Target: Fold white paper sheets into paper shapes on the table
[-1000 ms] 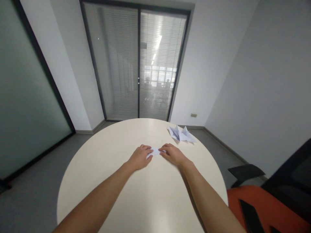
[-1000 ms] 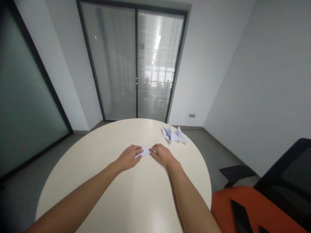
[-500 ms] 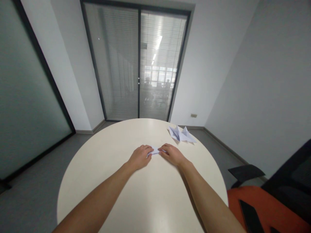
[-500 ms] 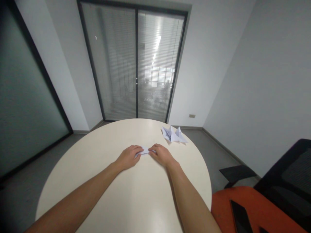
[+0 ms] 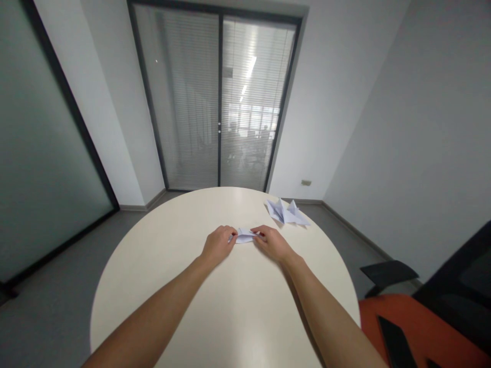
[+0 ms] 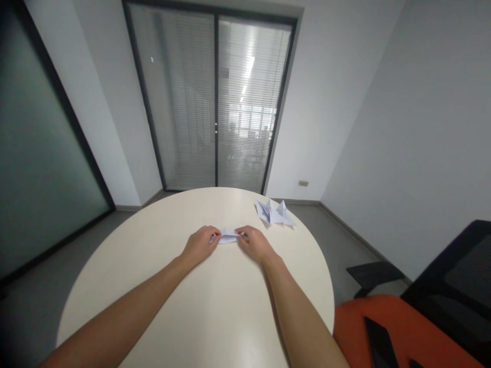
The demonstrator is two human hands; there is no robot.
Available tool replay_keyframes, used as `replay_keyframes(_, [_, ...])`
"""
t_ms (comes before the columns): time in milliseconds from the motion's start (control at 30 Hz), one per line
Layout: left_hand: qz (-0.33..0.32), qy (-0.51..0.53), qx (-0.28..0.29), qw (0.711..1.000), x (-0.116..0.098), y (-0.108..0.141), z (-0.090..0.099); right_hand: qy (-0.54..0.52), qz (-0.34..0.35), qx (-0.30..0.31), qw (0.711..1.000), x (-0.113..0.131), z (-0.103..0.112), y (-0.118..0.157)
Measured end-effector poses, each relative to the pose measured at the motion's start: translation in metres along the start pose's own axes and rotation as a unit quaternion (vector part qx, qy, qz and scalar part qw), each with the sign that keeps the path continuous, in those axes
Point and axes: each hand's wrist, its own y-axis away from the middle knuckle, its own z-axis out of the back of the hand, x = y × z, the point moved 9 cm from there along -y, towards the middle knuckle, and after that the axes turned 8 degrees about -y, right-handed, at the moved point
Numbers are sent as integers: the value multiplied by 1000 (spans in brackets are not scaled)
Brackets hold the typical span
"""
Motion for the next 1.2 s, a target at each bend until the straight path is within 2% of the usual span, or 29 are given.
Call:
replay_keyframes(100, [27, 16, -3, 999, 4, -2, 1, -28, -25, -33, 999, -6, 4, -2])
replay_keyframes(233, [60, 101, -9, 993, 9, -5, -1, -98, -35, -88, 991, -9, 9, -3])
replay_keyframes(367, [95, 173, -3, 980, 19, -6, -8, -125, -18, -100, 987, -3, 9, -4])
replay_keyframes(533, [119, 175, -7, 977, 28, -6, -9, -102, -8, -73, 992, 10, 6, -4])
replay_keyframes(800, [164, 135, 30, 977, 34, -5, -11, -73, 4, -11, 997, 22, -8, -3])
replay_keyframes(1000, [179, 54, 32, 982, 43, -4, -14, -53, 29, 38, 997, 28, -17, -1])
replay_keyframes(1067, [161, 38, 24, 986, 41, -5, -13, -50, 34, 54, 997, 29, -20, 0])
replay_keyframes(1200, [74, 49, 11, 996, 27, -8, -14, -50, 40, 77, 995, 30, -25, 2])
